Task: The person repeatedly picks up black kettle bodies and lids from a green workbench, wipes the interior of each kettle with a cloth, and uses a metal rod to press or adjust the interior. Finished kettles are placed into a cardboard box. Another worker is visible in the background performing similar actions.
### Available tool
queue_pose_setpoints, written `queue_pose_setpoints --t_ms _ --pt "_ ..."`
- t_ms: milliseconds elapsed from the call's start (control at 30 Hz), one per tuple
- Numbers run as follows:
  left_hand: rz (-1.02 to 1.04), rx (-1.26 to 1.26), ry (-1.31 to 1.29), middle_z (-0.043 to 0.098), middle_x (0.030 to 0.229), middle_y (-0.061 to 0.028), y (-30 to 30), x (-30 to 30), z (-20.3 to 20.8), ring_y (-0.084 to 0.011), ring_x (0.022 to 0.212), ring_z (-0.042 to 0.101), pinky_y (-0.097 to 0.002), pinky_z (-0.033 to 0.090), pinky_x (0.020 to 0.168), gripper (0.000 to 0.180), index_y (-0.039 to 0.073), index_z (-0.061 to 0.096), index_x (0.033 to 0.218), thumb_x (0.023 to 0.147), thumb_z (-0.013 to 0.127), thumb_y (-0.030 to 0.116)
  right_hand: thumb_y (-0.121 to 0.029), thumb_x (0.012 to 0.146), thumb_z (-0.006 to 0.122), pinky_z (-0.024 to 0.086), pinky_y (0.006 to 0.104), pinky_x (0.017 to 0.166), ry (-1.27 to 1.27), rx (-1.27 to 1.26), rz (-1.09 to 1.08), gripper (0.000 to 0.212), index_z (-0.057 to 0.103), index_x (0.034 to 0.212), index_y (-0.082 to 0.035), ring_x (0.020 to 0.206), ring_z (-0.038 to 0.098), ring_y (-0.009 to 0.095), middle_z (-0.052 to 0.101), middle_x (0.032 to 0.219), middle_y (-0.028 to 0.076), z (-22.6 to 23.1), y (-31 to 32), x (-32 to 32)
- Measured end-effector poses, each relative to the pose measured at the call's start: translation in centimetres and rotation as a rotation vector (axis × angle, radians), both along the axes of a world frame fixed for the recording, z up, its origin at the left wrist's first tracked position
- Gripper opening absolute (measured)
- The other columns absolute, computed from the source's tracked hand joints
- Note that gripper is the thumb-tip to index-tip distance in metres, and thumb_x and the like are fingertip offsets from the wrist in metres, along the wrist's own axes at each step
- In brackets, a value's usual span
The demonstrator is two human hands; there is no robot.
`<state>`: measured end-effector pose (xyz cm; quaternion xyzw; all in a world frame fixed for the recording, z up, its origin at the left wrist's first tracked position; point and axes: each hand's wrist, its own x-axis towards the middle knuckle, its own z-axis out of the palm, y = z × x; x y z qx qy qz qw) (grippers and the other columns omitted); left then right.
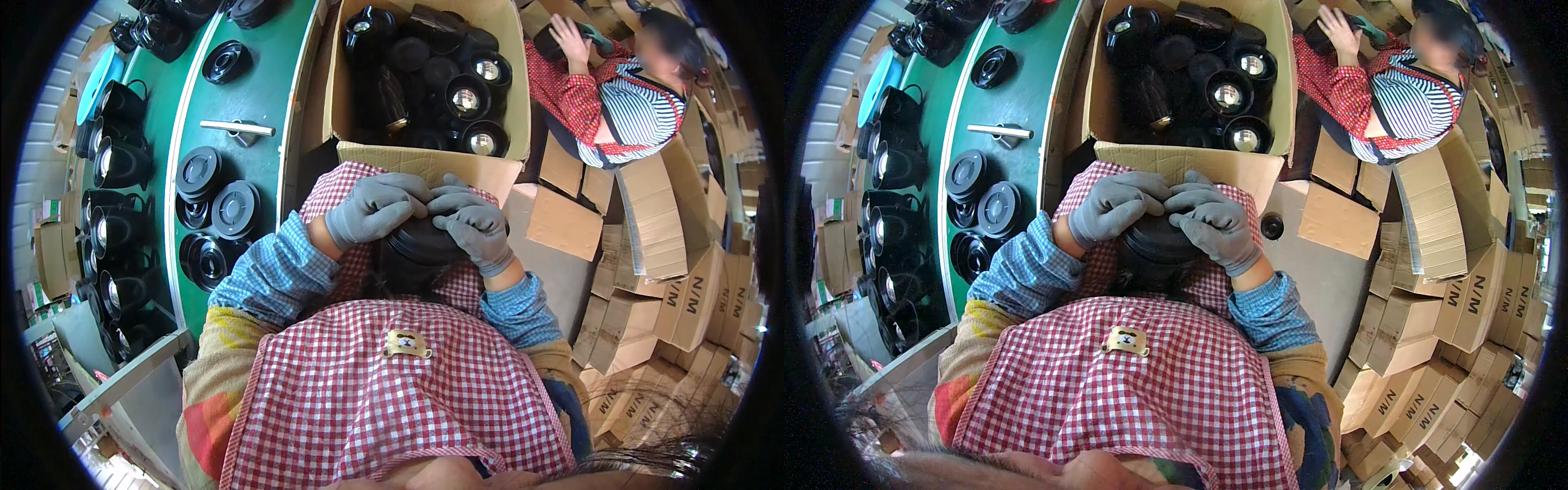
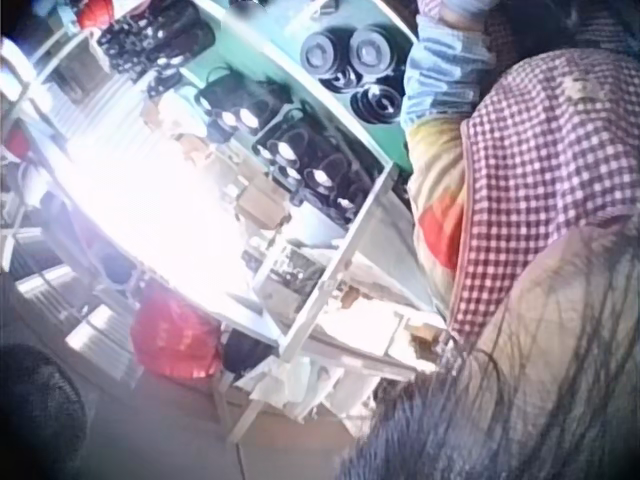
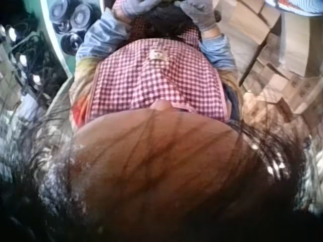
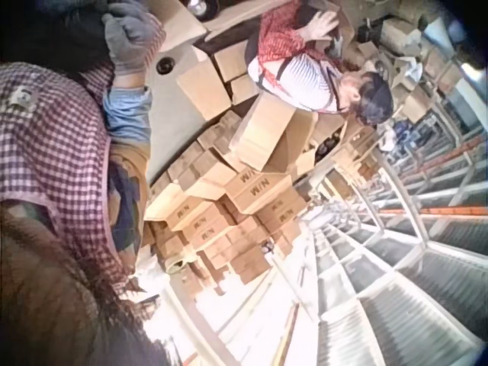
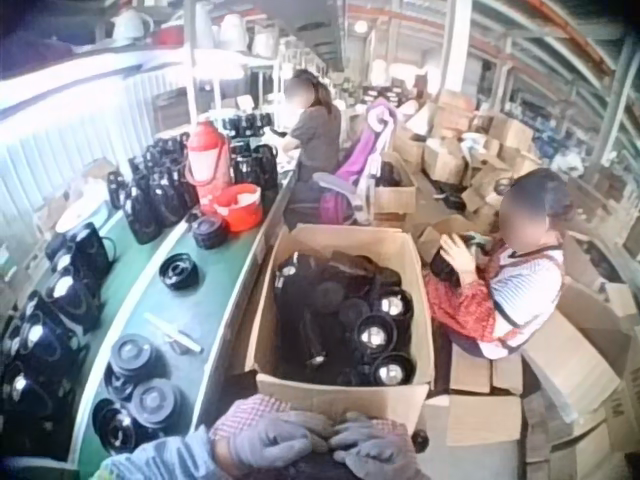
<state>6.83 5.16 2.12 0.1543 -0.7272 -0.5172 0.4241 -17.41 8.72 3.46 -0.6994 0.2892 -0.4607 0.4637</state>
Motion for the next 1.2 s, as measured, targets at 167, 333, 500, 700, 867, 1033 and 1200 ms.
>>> queue_pose_setpoints --t_ms 167,333,500,700,867,1033,1200 --pt "-0.025 -0.076 -0.043 0.069 0.116 -0.0206 -0.2 0.2 0.0 -0.037 0.114 0.064 -0.0463 0.047 0.104 0.031 -0.004 0.073 0.098 0.1 0.051 0.018 -0.001 0.079 0.074 0.033 0.0501 0.118 0.05 -0.021 -0.005 0.009 0.069 0.074 -0.007 0.112 0.066 0.029 0.075 0.104 0.011 0.0 -0.4 0.2" --pt "-0.051 -0.092 -0.024 0.068 0.113 -0.0204 -0.2 0.2 0.2 -0.0385 0.113 0.064 -0.0476 0.046 0.105 0.03 -0.004 0.073 0.098 0.1 0.052 0.017 0.0 0.08 0.072 0.033 0.0498 0.119 0.034 0.028 -0.004 0.008 0.069 0.074 -0.006 0.113 0.066 0.028 0.074 0.103 0.01 -0.9 0.0 0.2" --pt "-0.08 -0.086 -0.081 0.067 0.116 -0.0218 0.0 0.3 0.3 -0.0386 0.117 0.062 -0.0475 0.045 0.107 0.03 -0.004 0.072 0.103 0.101 0.05 0.016 -0.003 0.084 0.068 0.035 0.0493 0.118 0.063 0.066 0.007 0.006 0.07 0.079 -0.003 0.115 0.065 0.028 0.073 0.106 0.012 -0.9 0.5 -0.1" --pt "-0.001 -0.124 -0.276 0.062 0.127 -0.0217 0.9 1.2 2.8 -0.0386 0.124 0.057 -0.0464 0.043 0.109 0.03 0.0 0.07 0.113 0.104 0.051 0.021 -0.027 0.101 0.057 0.036 0.0442 0.116 0.072 0.075 0.034 0.032 0.07 0.116 -0.002 0.129 0.055 0.033 0.065 0.127 0.016 0.3 1.0 -0.9" --pt "0.028 -0.05 -0.321 0.057 0.139 -0.0228 2.4 2.6 2.5 -0.0396 0.133 0.052 -0.046 0.041 0.113 0.036 -0.001 0.066 0.123 0.106 0.051 0.027 -0.042 0.103 0.054 0.034 0.0459 0.117 0.264 -0.097 -0.106 0.05 0.063 0.135 -0.004 0.136 0.05 0.036 0.059 0.139 0.018 2.9 2.5 0.7" --pt "0.106 -0.099 -0.388 0.057 0.139 -0.0229 4.2 2.3 2.3 -0.0404 0.136 0.05 -0.0457 0.042 0.113 0.035 -0.002 0.065 0.125 0.105 0.052 0.024 -0.019 0.096 0.063 0.037 0.046 0.117 0.369 -0.144 -0.101 0.04 0.064 0.133 -0.004 0.135 0.052 0.035 0.062 0.139 0.015 0.3 2.4 1.1" --pt "0.194 -0.196 -0.525 0.058 0.137 -0.0228 6.1 1.9 4.2 -0.0421 0.134 0.051 -0.0468 0.042 0.112 0.033 0.001 0.066 0.124 0.103 0.055 0.025 -0.013 0.095 0.062 0.037 0.045 0.117 0.281 0.037 -0.001 0.037 0.066 0.131 -0.005 0.134 0.053 0.035 0.062 0.137 0.016 -0.6 1.8 0.4"
